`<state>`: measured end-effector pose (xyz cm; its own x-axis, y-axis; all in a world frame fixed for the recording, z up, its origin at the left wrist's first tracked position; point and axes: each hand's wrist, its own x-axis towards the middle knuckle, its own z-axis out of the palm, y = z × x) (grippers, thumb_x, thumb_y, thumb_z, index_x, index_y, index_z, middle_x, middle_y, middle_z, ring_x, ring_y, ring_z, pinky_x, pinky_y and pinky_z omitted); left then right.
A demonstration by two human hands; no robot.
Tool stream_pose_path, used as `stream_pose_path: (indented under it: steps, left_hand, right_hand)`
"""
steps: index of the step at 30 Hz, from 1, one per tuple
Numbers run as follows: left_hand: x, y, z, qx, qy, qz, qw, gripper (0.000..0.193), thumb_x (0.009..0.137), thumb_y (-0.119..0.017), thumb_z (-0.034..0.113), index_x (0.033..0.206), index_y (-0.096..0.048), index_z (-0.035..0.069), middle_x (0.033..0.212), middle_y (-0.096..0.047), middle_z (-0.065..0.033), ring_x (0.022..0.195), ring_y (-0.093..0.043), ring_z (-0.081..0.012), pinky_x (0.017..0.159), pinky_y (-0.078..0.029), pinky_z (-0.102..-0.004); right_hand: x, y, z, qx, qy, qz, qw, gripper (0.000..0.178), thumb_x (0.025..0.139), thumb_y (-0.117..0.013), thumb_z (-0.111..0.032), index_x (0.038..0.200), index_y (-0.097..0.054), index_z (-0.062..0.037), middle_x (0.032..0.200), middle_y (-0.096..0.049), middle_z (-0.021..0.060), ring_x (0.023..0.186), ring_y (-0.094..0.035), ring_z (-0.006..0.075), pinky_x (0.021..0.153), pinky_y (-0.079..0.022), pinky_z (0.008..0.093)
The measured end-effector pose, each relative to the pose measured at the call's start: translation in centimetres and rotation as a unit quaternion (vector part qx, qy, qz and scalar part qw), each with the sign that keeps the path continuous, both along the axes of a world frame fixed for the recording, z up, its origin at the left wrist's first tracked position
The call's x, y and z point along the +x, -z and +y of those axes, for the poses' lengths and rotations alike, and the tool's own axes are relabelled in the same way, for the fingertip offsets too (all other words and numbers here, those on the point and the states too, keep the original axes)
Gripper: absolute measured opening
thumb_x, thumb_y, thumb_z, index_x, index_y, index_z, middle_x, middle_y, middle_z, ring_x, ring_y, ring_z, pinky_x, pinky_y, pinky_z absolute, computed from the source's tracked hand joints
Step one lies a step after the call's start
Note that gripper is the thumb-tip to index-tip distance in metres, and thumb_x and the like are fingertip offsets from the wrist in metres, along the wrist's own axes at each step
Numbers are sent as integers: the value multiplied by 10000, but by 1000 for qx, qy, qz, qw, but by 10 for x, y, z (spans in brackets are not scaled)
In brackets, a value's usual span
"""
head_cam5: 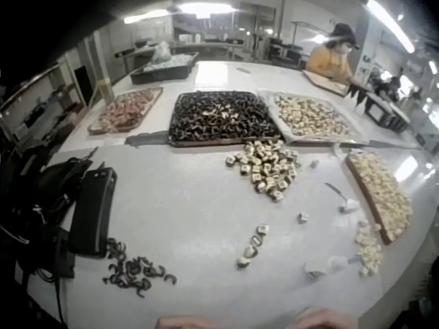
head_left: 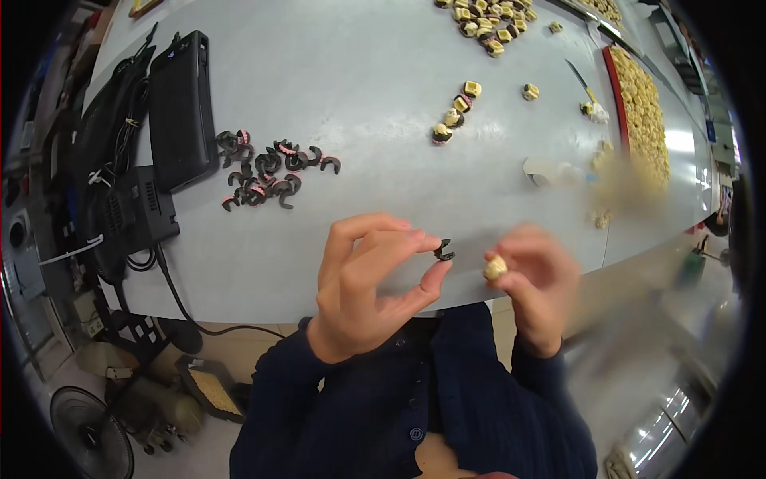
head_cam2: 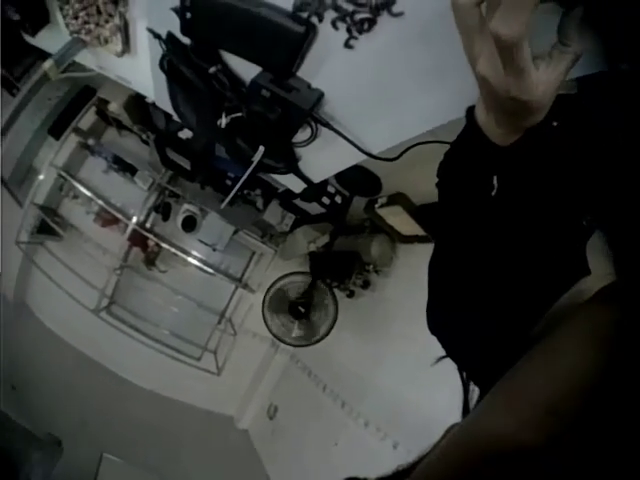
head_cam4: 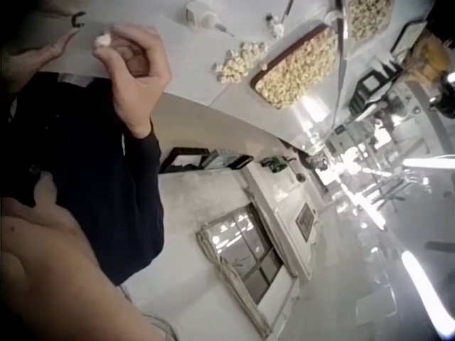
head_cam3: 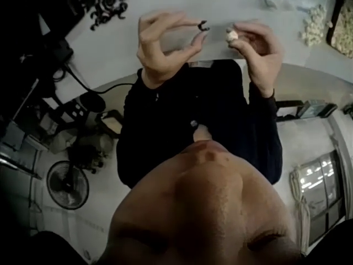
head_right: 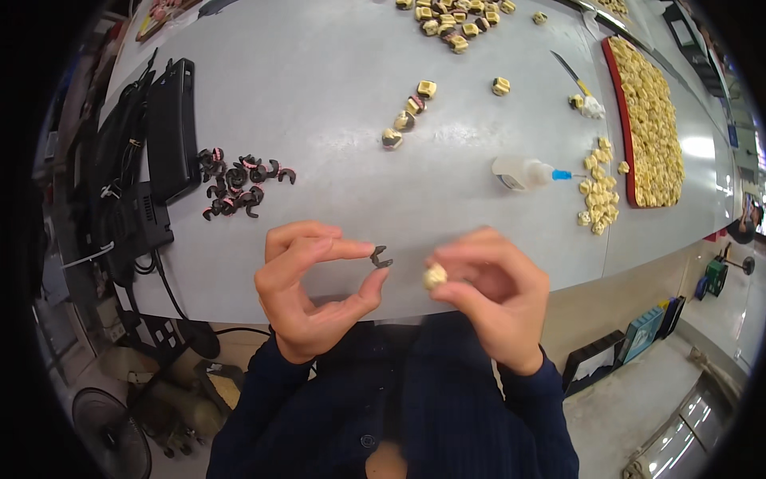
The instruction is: Applying glue to small black plastic components and attaching them to gold-colored plastic parts on a workbench.
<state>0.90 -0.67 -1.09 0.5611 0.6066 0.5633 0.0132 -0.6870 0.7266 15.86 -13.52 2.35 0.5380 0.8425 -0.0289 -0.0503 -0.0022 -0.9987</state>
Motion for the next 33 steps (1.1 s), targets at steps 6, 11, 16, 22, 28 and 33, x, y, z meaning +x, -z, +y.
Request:
stream_pose_path:
  steps: [6, 11, 16, 22, 28, 33]
  left_hand:
    - [-4, -2, -3, 2, 23, -8, 1000, 755, 575, -879, -48, 1199, -462, 38, 876, -731, -78, 897, -578, -260, 713, -488, -334]
    - [-5, -5, -3, 0, 61, 23, 998, 761, 606, -886, -22, 1225, -448, 51, 903, -733, -76, 915, -573, -252, 691, -491, -317]
    - [-8, -5, 0, -11, 95, 8, 995, 761, 657, -890, 18, 1256, -423, 71, 922, -736, -88, 932, -568, -244, 684, -492, -307]
    - [-8, -4, -2, 0, 58, -14, 998, 576, 661, -879, 6, 1125, -544, 79, 944, -738, -76, 940, -592, -252, 710, -503, -323]
    - [-31, -10, 24, 58, -175, 101, 978, 298, 654, -799, -51, 908, -700, 72, 972, -702, -42, 910, -635, -262, 785, -507, -339]
    - [-53, -7, 39, 74, -248, 159, 953, 240, 684, -776, -72, 892, -729, 37, 934, -692, -46, 867, -631, -238, 756, -508, -319]
  right_hand:
    - [7, 9, 16, -35, -76, 184, 979, 177, 825, -697, 107, 993, -644, 88, 982, -659, 155, 942, -665, 215, 849, -559, 339]
    - [15, 7, 17, -61, -140, 264, 952, 148, 824, -698, 104, 958, -645, 72, 971, -672, 162, 923, -668, 214, 843, -556, 328]
    - [19, 5, 20, -89, -169, 301, 934, 180, 816, -714, 89, 979, -642, 60, 985, -678, 155, 931, -669, 204, 842, -555, 321]
    - [14, 6, 23, -94, -166, 302, 934, 313, 813, -720, 83, 1114, -634, 73, 1026, -676, 149, 962, -661, 207, 850, -551, 316]
    - [2, 12, 33, -48, -23, -45, 998, 298, 786, -664, 164, 1077, -674, 96, 1024, -673, 153, 969, -653, 211, 845, -538, 306]
    - [3, 17, 40, -49, 32, -380, 923, 305, 737, -705, 146, 1007, -717, 8, 930, -688, 120, 792, -664, 194, 705, -523, 277]
